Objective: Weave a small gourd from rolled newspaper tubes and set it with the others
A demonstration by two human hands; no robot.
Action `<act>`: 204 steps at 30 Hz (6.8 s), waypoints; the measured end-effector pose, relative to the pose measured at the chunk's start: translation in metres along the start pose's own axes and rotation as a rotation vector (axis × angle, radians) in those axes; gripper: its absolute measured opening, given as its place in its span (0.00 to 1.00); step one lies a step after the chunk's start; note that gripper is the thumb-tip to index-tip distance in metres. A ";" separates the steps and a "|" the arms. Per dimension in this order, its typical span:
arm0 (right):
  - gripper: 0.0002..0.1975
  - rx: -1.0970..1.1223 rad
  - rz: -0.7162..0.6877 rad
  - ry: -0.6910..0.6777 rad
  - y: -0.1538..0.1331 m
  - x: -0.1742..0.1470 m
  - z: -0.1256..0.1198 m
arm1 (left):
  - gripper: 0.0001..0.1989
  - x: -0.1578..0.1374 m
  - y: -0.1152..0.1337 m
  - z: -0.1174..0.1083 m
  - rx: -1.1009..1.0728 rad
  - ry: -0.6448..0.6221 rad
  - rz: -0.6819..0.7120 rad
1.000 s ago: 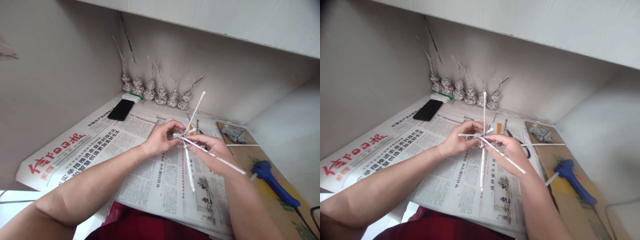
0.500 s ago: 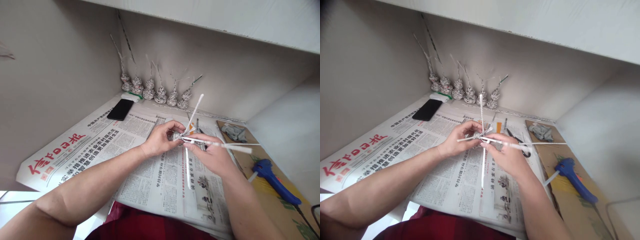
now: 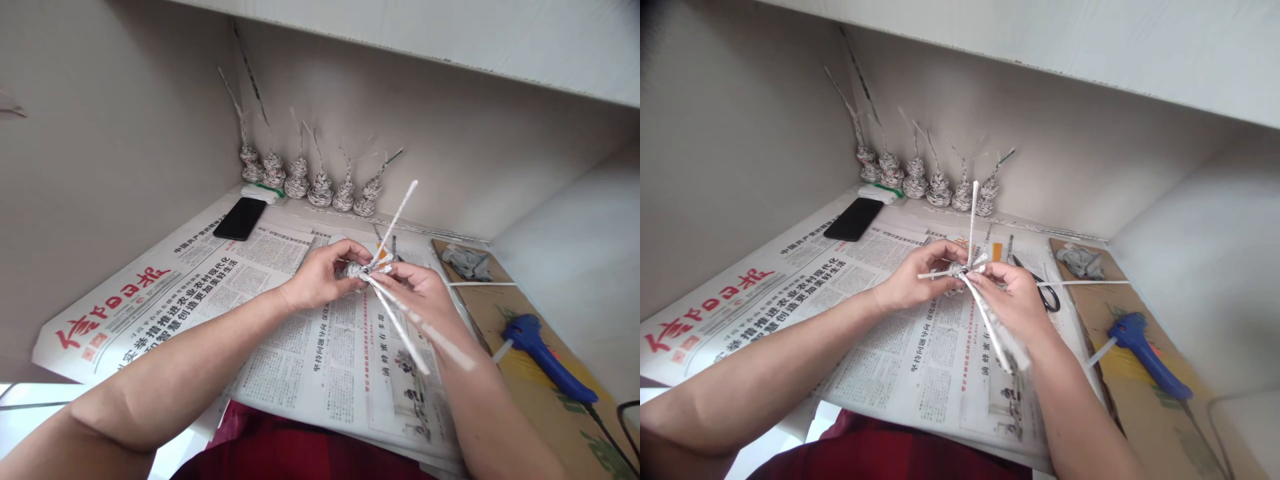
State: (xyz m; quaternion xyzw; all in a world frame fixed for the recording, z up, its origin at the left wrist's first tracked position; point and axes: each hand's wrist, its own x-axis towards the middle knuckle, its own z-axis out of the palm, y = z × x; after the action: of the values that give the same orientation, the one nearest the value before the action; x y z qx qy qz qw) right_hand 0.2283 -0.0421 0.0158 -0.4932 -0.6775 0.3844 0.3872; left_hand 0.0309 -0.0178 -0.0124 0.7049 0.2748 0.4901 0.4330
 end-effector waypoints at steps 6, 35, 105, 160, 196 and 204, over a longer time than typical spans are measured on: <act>0.15 -0.146 -0.029 0.076 0.001 -0.001 0.003 | 0.16 0.000 0.000 0.001 -0.015 0.005 0.015; 0.08 -0.151 -0.199 0.321 -0.010 -0.011 0.013 | 0.15 -0.003 -0.005 0.009 0.049 0.161 0.074; 0.15 -0.969 -0.966 0.484 0.019 0.002 0.006 | 0.13 -0.004 0.000 0.010 0.054 0.121 0.068; 0.09 -0.693 -0.560 0.258 -0.002 -0.011 0.014 | 0.13 -0.004 -0.016 0.008 0.096 0.127 0.113; 0.03 -0.622 -0.457 0.446 0.007 -0.009 0.026 | 0.12 -0.005 -0.011 0.013 0.078 0.143 0.117; 0.07 -0.826 -0.652 0.350 0.004 -0.010 0.023 | 0.13 -0.004 -0.018 0.010 0.075 0.154 0.132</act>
State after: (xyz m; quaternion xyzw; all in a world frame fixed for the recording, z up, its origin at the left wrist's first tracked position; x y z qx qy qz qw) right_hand 0.2110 -0.0540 0.0012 -0.4252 -0.8152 -0.1405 0.3673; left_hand 0.0391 -0.0162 -0.0319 0.6976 0.2783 0.5596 0.3504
